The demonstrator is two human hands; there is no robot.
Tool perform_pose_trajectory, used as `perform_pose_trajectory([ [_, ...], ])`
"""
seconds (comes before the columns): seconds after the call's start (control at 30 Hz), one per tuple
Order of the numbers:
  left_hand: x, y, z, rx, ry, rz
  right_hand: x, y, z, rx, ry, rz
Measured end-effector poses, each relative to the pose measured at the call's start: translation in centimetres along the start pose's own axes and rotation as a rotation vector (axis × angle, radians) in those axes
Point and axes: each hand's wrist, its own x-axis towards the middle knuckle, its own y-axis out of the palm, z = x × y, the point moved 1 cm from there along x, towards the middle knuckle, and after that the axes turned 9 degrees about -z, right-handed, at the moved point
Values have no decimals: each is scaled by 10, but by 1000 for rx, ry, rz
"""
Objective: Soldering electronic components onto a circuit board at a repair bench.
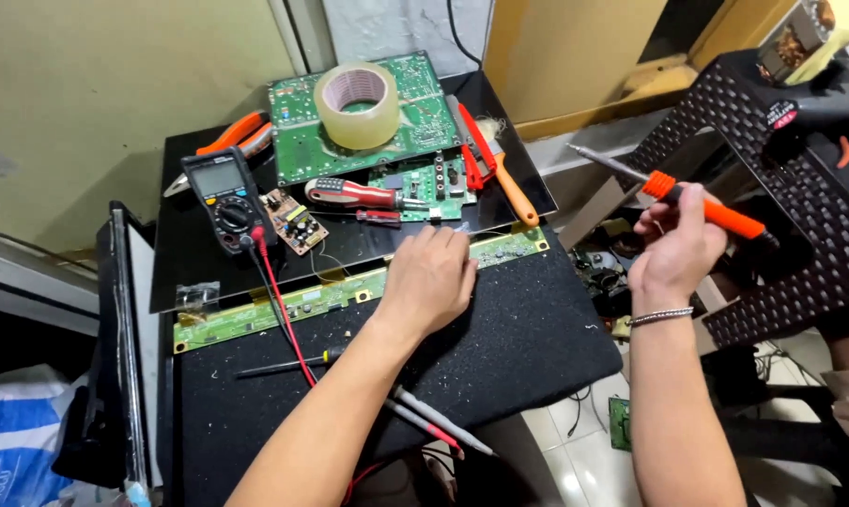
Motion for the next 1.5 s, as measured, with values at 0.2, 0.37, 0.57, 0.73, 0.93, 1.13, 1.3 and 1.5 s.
perform_pose_trajectory([
  [0.2, -1, -4, 1, -9, -6, 20, 40, -13, -51, 6, 4, -69],
  [0.37, 3, 2, 4, -37, -5, 23, 44, -51, -112, -138, 81, -30],
  [0.57, 8, 9, 5, 14, -4, 90, 75, -105, -219, -118, 212, -95],
  [0.73, 16, 10, 3, 42, -18, 106, 92, -129, -288, -221, 298, -125],
  [0.93, 29, 8, -18, 81, -157, 281, 68, -95, -289, -175, 505, -108],
  [1.13, 30, 12, -22, 162, -187, 324, 50, -47, -278, -419, 588, 263],
  [1.3, 27, 15, -23, 178, -222, 336, 38, -37, -332, -767, 537, 477],
  [1.5, 25, 14, -24, 196, -249, 340, 38, -42, -318, -820, 535, 521],
])
